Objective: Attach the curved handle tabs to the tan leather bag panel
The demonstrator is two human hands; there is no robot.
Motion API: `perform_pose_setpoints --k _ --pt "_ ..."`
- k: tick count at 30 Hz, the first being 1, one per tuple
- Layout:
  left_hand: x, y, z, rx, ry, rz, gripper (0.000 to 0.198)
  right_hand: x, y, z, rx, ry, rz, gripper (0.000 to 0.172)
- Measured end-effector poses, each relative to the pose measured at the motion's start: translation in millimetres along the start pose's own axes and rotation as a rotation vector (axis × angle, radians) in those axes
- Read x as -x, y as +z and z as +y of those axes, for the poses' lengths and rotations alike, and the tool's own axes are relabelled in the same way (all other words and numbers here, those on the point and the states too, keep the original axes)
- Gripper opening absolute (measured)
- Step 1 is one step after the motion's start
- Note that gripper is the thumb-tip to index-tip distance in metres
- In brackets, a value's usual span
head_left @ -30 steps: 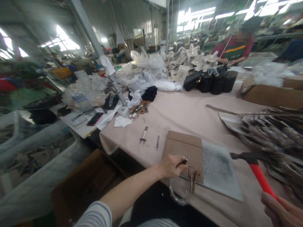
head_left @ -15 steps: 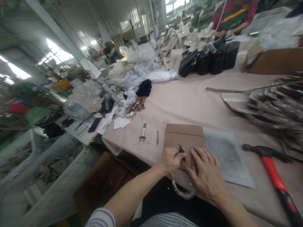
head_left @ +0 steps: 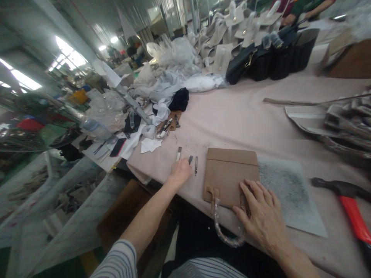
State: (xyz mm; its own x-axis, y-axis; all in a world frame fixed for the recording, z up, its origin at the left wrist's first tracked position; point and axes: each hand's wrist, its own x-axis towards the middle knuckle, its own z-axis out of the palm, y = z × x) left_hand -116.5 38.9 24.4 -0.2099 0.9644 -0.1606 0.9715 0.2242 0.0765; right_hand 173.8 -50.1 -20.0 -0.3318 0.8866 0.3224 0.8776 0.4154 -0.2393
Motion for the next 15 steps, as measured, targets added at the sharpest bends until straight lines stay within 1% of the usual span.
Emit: perform_pose_setpoints --k 2,4,5,8,11,13,15 --pt "2 4.2 2 -0.02 0.018 0.05 0.026 0 0 1 -0.001 -0.006 0.008 0.054" --pt "2 4.3 5 0.015 0.049 0.1 0.024 -1 1 1 0.003 -0.015 0.022 0.054" --pt "1 3.4 7 0.051 0.066 0.102 0.023 -1 1 1 0.005 -0.019 0.034 0.054" --pt "-7 0.0 15 0.159 0.066 0.024 0.022 -3 3 2 0.015 -0.033 0.066 0.054" --pt "-20 -1.3 25 0.22 -0.021 -0.088 0.022 -4 3 1 0.03 -0.047 0.068 0.054" --pt "-30 -1.9 29 0.251 -0.083 -0.135 0.017 -5 2 0 0.043 -0.052 0.061 0.054" --pt "-36 -3.6 29 0.285 -0.103 -0.173 0.007 -5 0 0 0.051 -0.051 0.054 0.054"
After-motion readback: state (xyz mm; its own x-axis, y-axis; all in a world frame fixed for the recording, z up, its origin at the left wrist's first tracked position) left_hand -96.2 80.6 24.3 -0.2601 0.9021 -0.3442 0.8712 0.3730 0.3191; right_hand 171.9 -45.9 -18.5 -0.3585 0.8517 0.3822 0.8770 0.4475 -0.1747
